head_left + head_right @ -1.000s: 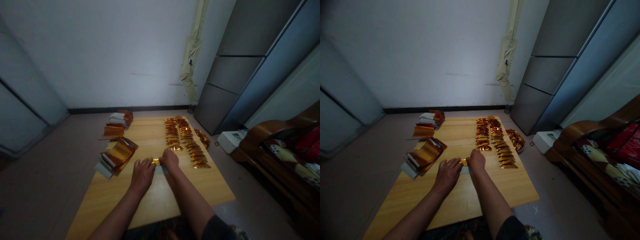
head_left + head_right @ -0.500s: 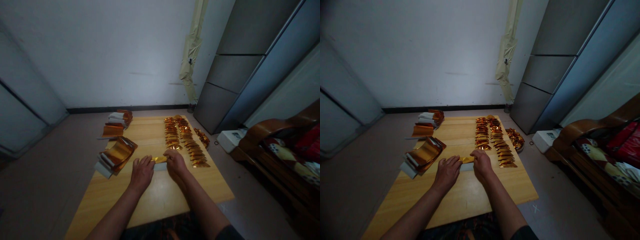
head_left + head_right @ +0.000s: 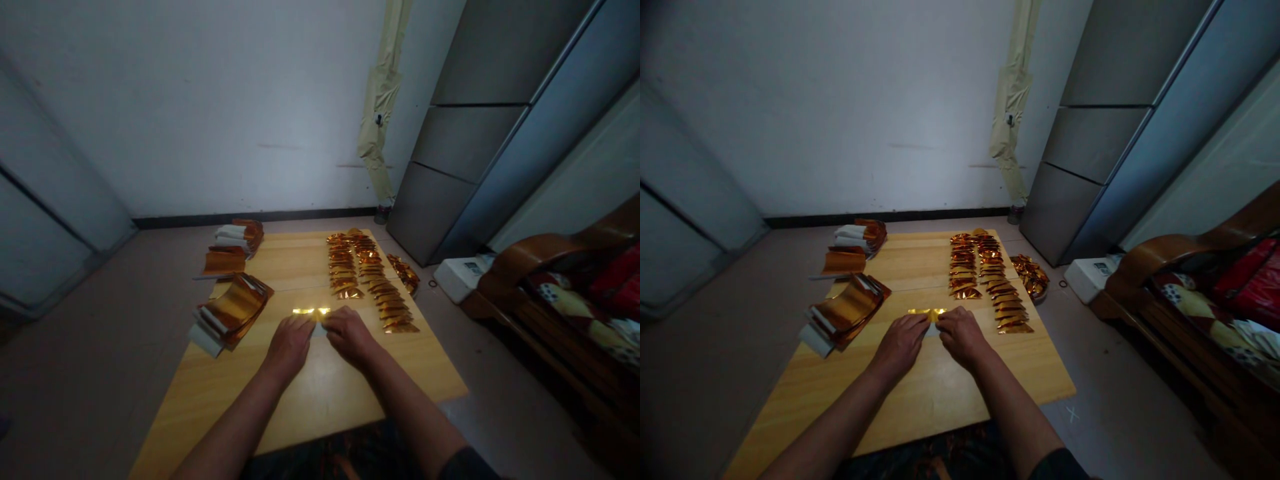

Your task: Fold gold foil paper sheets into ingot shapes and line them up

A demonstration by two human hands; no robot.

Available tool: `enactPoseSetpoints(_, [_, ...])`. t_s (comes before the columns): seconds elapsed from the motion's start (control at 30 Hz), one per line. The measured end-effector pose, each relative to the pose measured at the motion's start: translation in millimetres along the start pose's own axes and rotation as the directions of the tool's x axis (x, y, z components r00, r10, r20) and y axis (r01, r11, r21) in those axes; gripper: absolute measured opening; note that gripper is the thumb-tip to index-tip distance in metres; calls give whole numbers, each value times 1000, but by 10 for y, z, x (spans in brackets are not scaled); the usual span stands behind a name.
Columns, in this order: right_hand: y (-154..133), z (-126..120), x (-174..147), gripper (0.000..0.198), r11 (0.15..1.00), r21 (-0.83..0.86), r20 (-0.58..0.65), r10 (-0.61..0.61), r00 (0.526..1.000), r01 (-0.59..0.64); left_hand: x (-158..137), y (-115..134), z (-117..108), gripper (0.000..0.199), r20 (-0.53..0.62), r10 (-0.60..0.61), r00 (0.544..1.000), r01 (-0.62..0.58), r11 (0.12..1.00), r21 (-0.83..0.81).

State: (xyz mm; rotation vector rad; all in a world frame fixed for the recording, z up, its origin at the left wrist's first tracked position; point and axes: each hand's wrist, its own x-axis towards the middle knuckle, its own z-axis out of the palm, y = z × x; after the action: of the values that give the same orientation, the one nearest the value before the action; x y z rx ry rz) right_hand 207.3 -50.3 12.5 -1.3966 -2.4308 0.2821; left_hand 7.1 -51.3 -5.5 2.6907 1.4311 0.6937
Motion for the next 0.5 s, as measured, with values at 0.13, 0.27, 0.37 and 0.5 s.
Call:
enactPoseSetpoints(0.13, [65, 0, 28, 18, 989, 130, -5, -64, 998, 64, -1, 38, -25, 26, 27, -34, 999, 34, 999, -9])
enactPoseSetpoints(0.27, [112, 24, 75, 17, 980, 193, -31, -50, 998, 55, 39, 36, -44, 19, 10, -27, 1000, 27, 999, 19])
enactPoseSetpoints(0.37, [109, 34, 101, 15, 980, 197, -29, -24, 999, 29, 48, 52, -43, 19, -22, -33, 999, 34, 999, 28])
enactPoseSetpoints(0.5, [91, 60, 136, 13, 982, 185, -39, 29, 999, -21, 37, 122, -57, 17, -51, -55, 997, 56, 998, 27])
